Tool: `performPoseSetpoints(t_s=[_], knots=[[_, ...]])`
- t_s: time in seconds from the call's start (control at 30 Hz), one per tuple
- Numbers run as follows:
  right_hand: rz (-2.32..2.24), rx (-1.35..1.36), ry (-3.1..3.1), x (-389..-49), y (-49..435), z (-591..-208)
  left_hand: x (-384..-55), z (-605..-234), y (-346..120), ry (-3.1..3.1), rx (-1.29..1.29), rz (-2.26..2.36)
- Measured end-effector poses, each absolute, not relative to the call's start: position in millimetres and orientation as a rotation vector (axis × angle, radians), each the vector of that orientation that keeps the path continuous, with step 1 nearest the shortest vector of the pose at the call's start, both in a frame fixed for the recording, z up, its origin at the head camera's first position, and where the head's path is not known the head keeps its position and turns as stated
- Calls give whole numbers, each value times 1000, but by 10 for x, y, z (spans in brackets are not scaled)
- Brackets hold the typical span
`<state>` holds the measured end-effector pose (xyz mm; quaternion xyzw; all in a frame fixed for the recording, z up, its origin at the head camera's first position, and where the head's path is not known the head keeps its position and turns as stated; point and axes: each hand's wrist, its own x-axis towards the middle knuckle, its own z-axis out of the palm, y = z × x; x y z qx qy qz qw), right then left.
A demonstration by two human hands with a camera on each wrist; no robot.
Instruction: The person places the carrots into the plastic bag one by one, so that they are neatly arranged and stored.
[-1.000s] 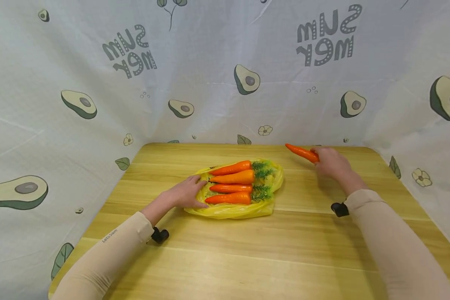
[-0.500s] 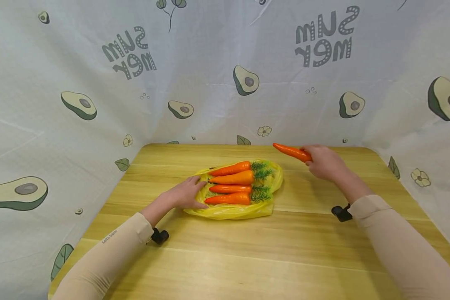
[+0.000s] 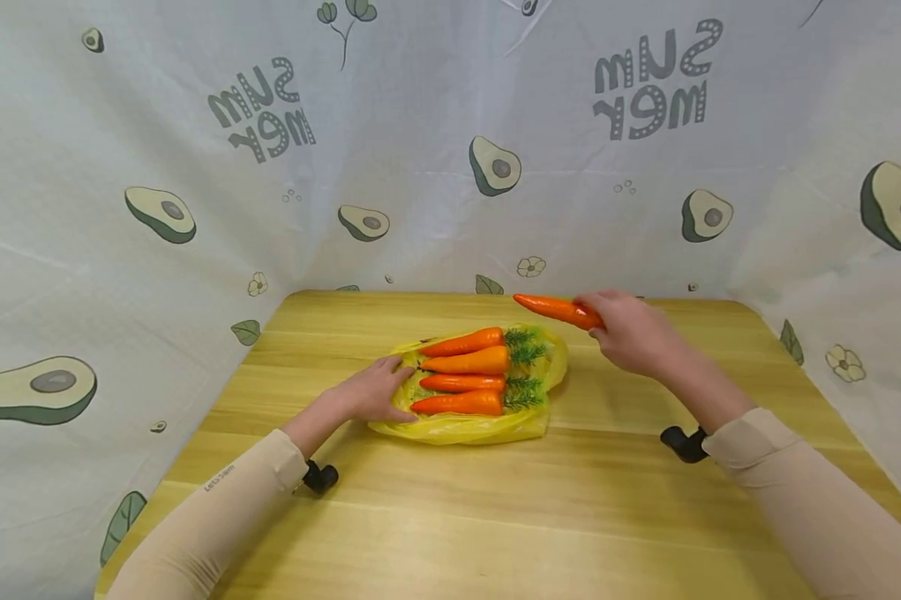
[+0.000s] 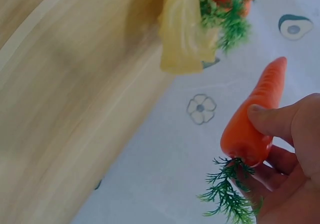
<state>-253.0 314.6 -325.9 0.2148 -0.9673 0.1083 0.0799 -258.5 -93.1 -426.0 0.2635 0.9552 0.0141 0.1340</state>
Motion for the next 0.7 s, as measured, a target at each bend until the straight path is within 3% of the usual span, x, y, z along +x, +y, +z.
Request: performPoseSetpoints(t_s=[0.7], knots=[[277,901,-2813,-2216,2586,-3240,-2588,-4273,-936,2760,752,43]])
